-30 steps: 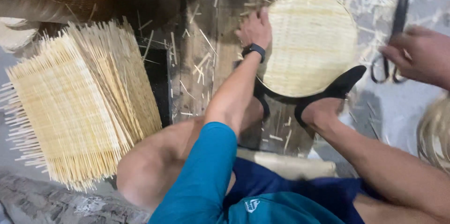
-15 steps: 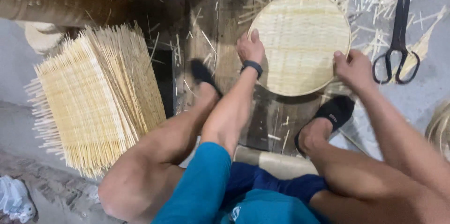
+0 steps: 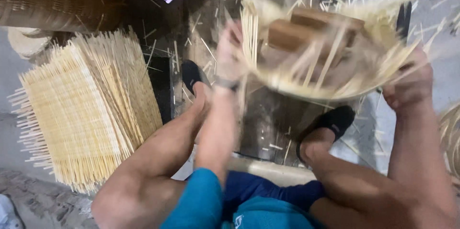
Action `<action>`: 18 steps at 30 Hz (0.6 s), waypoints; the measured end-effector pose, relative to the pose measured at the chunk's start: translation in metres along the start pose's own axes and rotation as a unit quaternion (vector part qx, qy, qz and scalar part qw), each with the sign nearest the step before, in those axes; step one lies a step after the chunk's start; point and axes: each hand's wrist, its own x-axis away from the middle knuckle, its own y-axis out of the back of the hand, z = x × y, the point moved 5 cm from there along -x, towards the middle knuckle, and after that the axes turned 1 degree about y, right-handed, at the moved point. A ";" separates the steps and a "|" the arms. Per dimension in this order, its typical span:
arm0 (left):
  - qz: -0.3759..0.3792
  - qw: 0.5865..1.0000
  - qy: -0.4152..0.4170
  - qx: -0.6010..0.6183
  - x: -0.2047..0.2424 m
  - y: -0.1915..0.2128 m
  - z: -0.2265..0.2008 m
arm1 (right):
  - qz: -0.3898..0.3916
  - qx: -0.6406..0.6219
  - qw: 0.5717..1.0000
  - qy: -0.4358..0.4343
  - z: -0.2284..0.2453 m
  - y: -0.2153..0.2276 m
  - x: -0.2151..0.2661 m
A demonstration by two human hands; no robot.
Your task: Weaving and trimming bamboo strips to assemble a circular tray using a wooden mold and scissors.
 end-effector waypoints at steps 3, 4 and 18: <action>0.107 0.957 0.241 0.123 0.009 0.041 0.116 | -0.028 0.034 0.996 -0.071 -0.082 0.096 -0.026; 0.031 0.864 0.448 0.228 0.018 0.059 0.179 | -0.098 0.184 0.978 0.014 -0.105 0.134 -0.042; -0.067 0.824 0.229 -0.514 0.072 -0.094 0.092 | -0.228 0.758 0.605 0.084 -0.078 0.217 -0.010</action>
